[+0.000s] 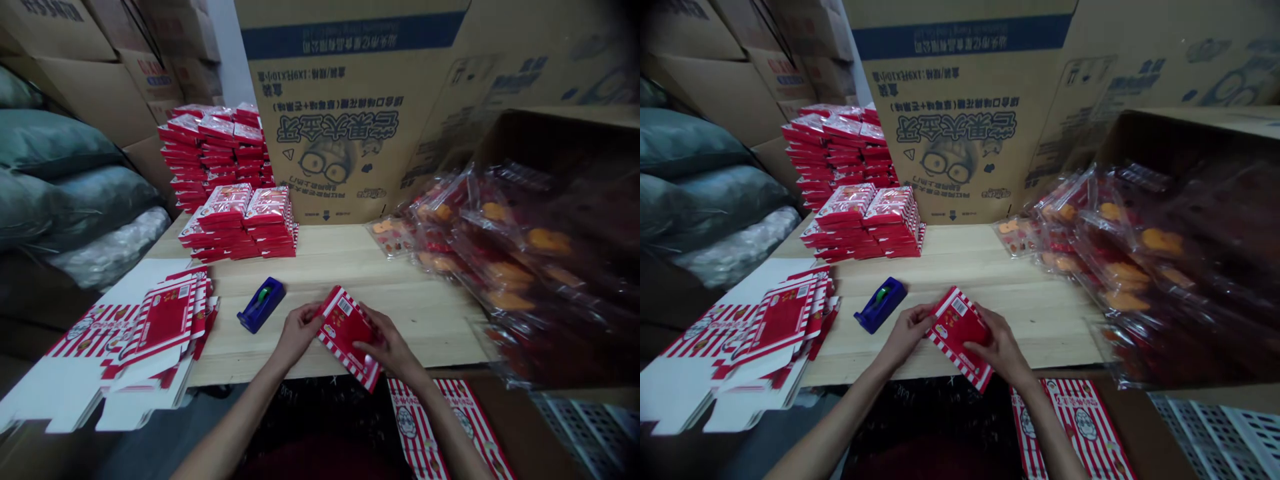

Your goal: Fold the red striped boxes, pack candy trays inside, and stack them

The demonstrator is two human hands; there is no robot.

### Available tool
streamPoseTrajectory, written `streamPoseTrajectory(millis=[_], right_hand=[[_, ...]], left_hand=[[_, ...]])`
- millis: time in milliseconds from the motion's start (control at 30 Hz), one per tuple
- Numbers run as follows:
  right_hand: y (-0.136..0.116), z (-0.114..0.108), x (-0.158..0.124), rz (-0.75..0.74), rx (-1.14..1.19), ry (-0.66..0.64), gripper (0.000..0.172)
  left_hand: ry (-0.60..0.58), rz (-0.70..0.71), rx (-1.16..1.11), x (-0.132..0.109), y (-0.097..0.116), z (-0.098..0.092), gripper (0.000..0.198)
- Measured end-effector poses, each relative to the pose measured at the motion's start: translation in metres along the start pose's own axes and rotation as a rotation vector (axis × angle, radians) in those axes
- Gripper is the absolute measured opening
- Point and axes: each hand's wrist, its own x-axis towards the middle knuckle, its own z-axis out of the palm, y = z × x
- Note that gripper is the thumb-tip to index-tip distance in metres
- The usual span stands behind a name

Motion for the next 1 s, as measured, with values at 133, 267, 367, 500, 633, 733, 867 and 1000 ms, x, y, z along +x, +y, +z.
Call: streamPoseTrajectory(millis=[133, 267, 367, 500, 633, 733, 867, 1000], right_hand=[[-0.009, 0.035, -0.003, -0.098, -0.43, -0.089, 0.14], [-0.024, 0.045, -0.004, -0.145, -0.503, -0.104, 0.138], [-0.032, 0.037, -0.005, -0.168, -0.452, -0.152, 0.134], [-0.039, 0.029, -0.01, -0.185, -0.387, -0.206, 0.131], [-0.041, 0.028, -0.012, -0.203, -0.376, -0.241, 0.129], [-0.04, 0.03, -0.013, -0.223, -0.405, -0.259, 0.128], [-0.04, 0.032, -0.013, -0.24, -0.426, -0.293, 0.129], [-0.04, 0.035, -0.014, -0.249, -0.413, -0.317, 0.128]], left_hand=[[0.03, -0.032, -0.034, -0.012, -0.028, 0.004, 0.04], [-0.055, -0.147, -0.044, -0.024, -0.016, -0.004, 0.043], [-0.12, -0.253, -0.032, -0.025, 0.0, -0.015, 0.041], [-0.177, -0.295, -0.028, -0.021, 0.007, -0.023, 0.038], [-0.272, -0.345, -0.037, -0.021, 0.001, -0.026, 0.046], [-0.324, -0.338, -0.058, -0.024, -0.001, -0.029, 0.051], [-0.273, -0.335, -0.049, -0.029, 0.0, -0.03, 0.054], [-0.214, -0.319, -0.046, -0.034, 0.0, -0.028, 0.051]])
